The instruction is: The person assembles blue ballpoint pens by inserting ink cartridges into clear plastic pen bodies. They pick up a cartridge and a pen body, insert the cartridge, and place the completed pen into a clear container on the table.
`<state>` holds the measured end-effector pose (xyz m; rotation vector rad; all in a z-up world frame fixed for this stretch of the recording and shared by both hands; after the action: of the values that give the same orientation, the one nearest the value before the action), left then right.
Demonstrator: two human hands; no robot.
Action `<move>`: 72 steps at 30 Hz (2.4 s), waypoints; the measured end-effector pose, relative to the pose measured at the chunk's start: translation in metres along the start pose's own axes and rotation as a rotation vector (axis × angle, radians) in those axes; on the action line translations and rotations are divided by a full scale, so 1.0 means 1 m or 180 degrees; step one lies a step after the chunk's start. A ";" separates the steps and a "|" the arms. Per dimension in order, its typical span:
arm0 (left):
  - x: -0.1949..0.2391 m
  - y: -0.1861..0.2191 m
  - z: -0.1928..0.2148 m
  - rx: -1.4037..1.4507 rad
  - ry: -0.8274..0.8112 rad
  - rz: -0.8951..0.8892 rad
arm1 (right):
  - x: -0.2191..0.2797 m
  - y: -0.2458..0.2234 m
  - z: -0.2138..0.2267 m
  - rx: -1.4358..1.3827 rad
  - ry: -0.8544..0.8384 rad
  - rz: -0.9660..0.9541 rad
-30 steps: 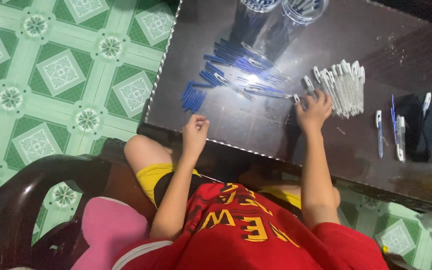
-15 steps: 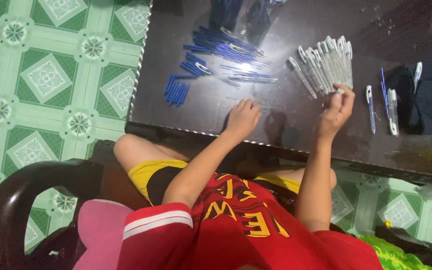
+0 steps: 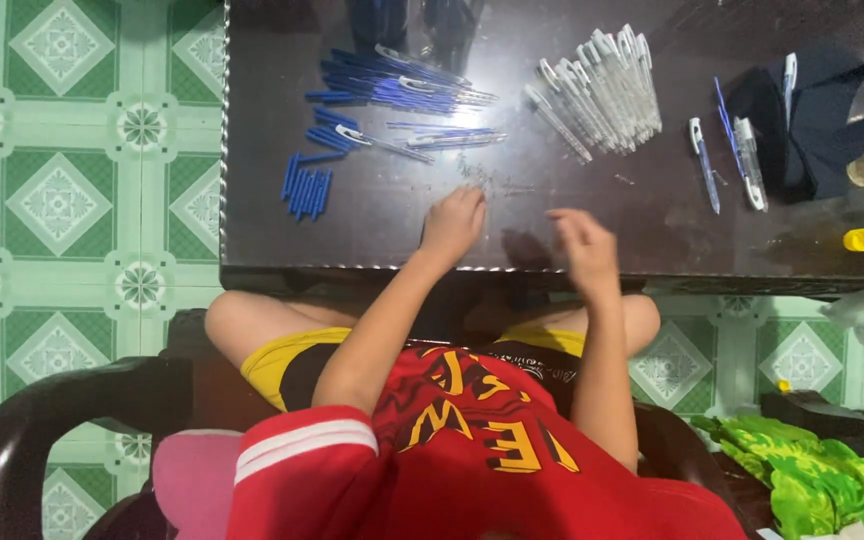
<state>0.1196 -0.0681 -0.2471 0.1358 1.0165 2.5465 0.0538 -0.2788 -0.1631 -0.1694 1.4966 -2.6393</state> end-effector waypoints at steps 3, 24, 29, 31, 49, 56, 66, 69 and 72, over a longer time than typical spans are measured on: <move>0.014 0.013 0.008 0.0784 -0.0120 0.0021 | -0.005 -0.026 -0.030 0.0184 -0.0429 0.0097; 0.009 -0.032 0.000 0.3066 -0.0158 0.1440 | -0.071 0.014 -0.095 0.0268 -0.0342 -0.0513; 0.006 -0.039 -0.004 0.2857 -0.0126 0.1334 | -0.081 0.008 -0.095 0.0506 -0.0260 -0.0600; 0.004 -0.038 -0.005 0.2837 -0.0114 0.1335 | -0.086 0.007 -0.096 0.0677 -0.0244 -0.0478; 0.002 -0.022 0.017 0.3503 0.0095 0.1275 | -0.090 0.010 -0.094 -0.0180 -0.0121 -0.0215; 0.002 -0.004 0.034 0.3215 0.0119 0.1213 | -0.085 -0.004 -0.080 -0.0222 0.0083 -0.0414; 0.015 -0.030 0.047 0.3151 0.0357 0.1554 | -0.110 0.010 -0.084 0.1615 -0.0043 -0.0826; 0.016 -0.046 0.026 0.3312 0.0299 0.1476 | -0.105 -0.015 -0.078 0.2202 -0.0197 -0.0513; 0.016 -0.041 0.022 0.3415 0.0159 0.1303 | -0.087 -0.036 -0.081 0.2306 -0.0613 -0.0250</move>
<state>0.1228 -0.0206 -0.2599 0.6124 2.4614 1.9990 0.1268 -0.1791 -0.1772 -0.4009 0.4293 -2.9222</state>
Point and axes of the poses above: each hand's wrist, its own x-axis away from the middle knuckle, its own z-axis out of the back of the hand, y = z × x, the point moved 5 cm from there along -x, towards the middle knuckle, and after that the axes turned 12 degrees about -y, right-handed, at the moved point
